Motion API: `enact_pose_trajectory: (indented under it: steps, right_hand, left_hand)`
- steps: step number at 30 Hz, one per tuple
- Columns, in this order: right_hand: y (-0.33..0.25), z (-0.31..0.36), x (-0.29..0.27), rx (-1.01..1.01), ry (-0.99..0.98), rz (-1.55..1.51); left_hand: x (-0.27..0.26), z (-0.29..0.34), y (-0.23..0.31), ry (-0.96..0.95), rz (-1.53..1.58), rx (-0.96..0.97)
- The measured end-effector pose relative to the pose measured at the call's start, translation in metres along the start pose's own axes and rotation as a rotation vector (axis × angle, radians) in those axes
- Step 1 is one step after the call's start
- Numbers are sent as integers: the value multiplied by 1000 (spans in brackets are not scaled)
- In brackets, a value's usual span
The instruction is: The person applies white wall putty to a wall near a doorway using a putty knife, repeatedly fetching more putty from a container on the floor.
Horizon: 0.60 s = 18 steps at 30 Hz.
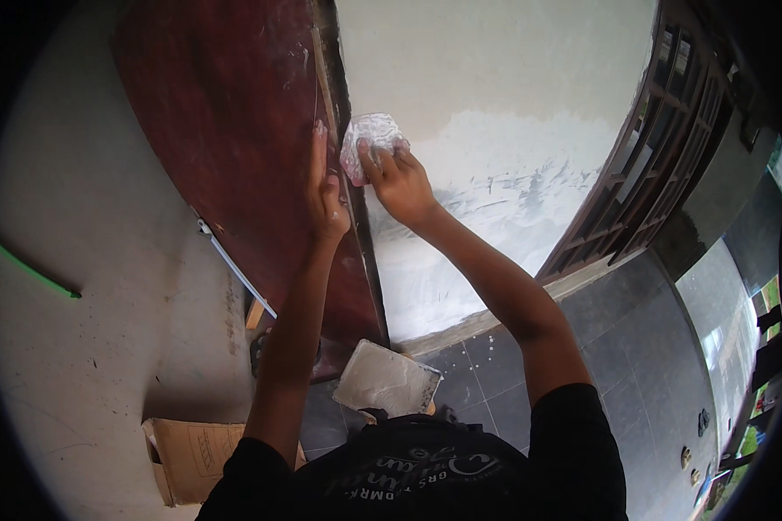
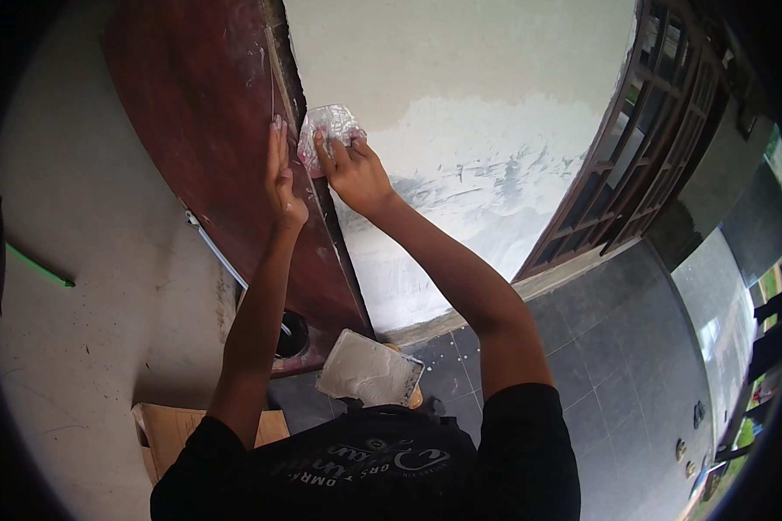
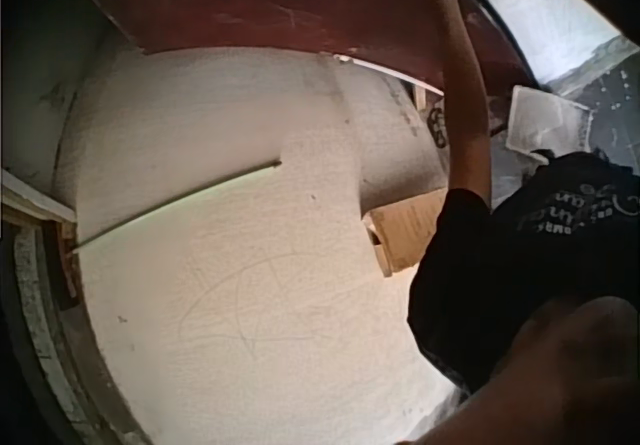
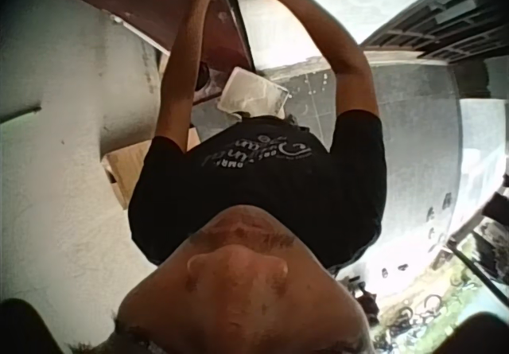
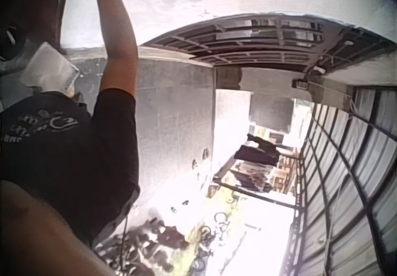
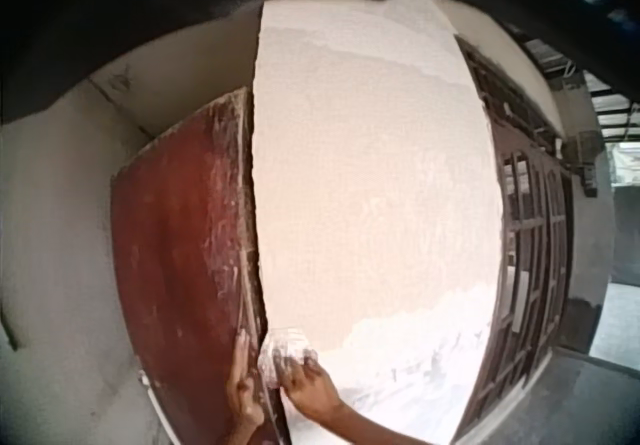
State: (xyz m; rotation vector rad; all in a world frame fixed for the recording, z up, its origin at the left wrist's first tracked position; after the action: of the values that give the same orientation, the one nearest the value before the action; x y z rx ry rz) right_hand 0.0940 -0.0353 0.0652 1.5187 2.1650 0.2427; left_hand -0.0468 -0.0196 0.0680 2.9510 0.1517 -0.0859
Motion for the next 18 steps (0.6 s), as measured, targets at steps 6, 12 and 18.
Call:
enact_pose_trajectory:
  steps: [6, 12, 18]
  right_hand:
    - [-25, 58, 18, -56, -168, 33]
    - [-26, 36, -16, 80, -21, -181]
    - [-6, 3, -2, 36, -51, 60]
  left_hand:
    - [-16, -1, -4, 9, -7, -26]
    - [-21, -1, -7, 12, -12, -40]
    - [-7, -6, -6, -9, 18, -48]
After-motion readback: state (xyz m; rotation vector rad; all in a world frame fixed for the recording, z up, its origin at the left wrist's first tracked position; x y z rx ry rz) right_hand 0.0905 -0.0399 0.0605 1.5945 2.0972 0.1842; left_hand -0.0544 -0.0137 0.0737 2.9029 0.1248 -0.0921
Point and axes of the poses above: each hand's wrist, its own z-axis away from the middle knuckle, its own x-axis out of the palm, y = z × x, the point moved 3 cm from there along -z, towards the middle knuckle, and after that the axes turned 1 degree about -y, right-handed, at the moved point
